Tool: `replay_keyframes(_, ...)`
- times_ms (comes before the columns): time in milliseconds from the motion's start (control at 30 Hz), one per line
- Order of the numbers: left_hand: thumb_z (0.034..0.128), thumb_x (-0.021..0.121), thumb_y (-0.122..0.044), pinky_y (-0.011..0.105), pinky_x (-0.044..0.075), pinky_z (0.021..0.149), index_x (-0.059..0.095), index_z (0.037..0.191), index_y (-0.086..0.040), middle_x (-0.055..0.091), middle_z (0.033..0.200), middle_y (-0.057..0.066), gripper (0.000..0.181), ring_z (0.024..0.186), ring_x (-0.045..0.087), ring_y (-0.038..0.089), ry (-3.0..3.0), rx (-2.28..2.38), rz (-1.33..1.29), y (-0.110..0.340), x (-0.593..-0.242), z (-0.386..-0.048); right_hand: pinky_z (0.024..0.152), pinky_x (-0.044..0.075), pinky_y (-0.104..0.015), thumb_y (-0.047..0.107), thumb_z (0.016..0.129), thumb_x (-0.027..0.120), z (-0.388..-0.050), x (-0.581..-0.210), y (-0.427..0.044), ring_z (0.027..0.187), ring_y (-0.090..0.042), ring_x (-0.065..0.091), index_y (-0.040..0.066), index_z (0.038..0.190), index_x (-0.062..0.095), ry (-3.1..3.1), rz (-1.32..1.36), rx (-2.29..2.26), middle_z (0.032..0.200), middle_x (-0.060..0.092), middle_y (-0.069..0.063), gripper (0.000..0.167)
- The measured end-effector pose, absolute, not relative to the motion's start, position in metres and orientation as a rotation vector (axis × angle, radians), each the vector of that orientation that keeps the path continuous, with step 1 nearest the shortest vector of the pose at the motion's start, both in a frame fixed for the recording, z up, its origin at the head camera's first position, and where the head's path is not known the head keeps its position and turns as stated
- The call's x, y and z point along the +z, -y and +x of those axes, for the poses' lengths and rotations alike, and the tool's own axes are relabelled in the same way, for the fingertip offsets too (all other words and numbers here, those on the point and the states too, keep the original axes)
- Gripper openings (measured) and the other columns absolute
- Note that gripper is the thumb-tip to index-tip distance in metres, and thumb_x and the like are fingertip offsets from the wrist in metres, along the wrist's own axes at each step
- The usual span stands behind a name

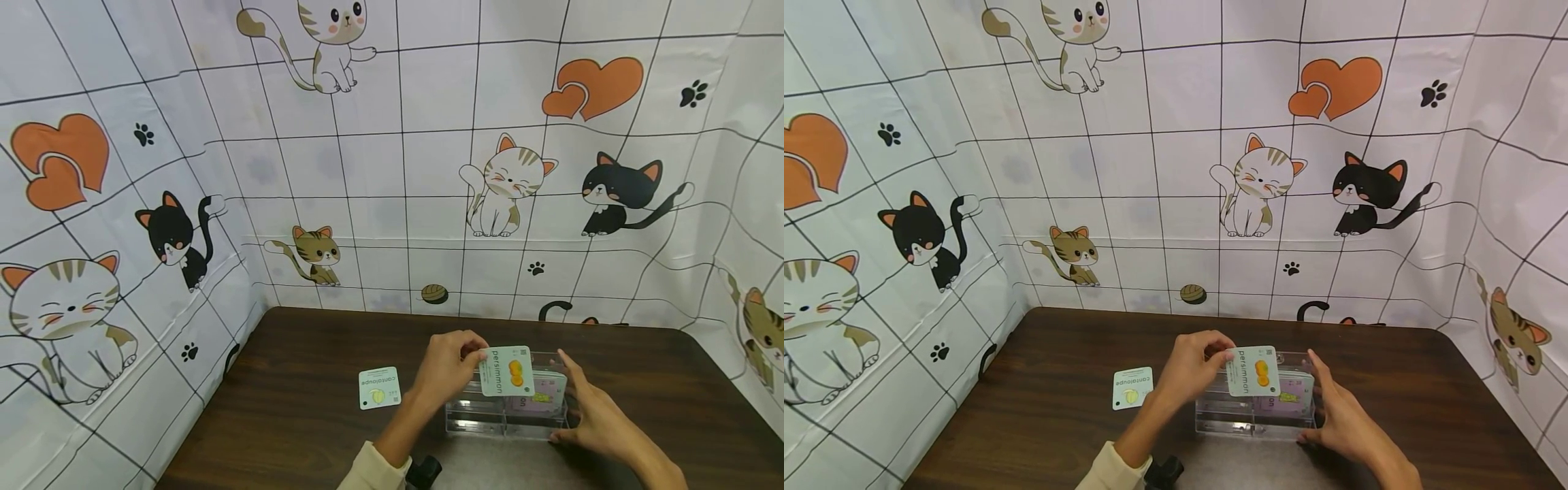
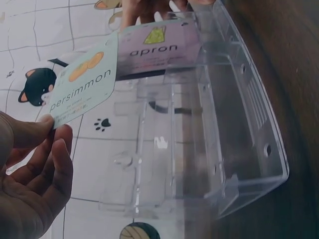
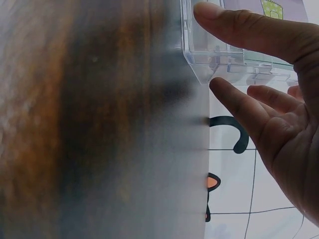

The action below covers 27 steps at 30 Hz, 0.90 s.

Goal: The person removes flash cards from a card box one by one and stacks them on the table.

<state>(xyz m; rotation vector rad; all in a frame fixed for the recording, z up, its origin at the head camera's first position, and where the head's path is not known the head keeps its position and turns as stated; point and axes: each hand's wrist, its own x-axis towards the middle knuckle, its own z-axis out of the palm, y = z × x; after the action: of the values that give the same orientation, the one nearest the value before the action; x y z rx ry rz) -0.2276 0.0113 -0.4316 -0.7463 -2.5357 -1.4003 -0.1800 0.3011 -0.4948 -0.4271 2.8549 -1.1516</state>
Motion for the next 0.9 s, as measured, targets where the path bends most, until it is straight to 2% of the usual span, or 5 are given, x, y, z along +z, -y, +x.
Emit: replay_keyframes(900,0.1011,0.075,-0.013,0.019,0.048,0.062,0.08,0.105,-0.008,0.077,0.086,0.003,0.007,0.067,0.057,-0.001,2.512,-1.421,-0.674,0.021,-0.43,-0.241,0.08,0.064,-0.051,0.01,0.061,0.105,-0.181,-0.495,-0.301,0.127,-0.073,0.053,0.009,0.171,-0.01,-2.859,-0.43,-1.13,0.162,0.022,-0.051,0.159)
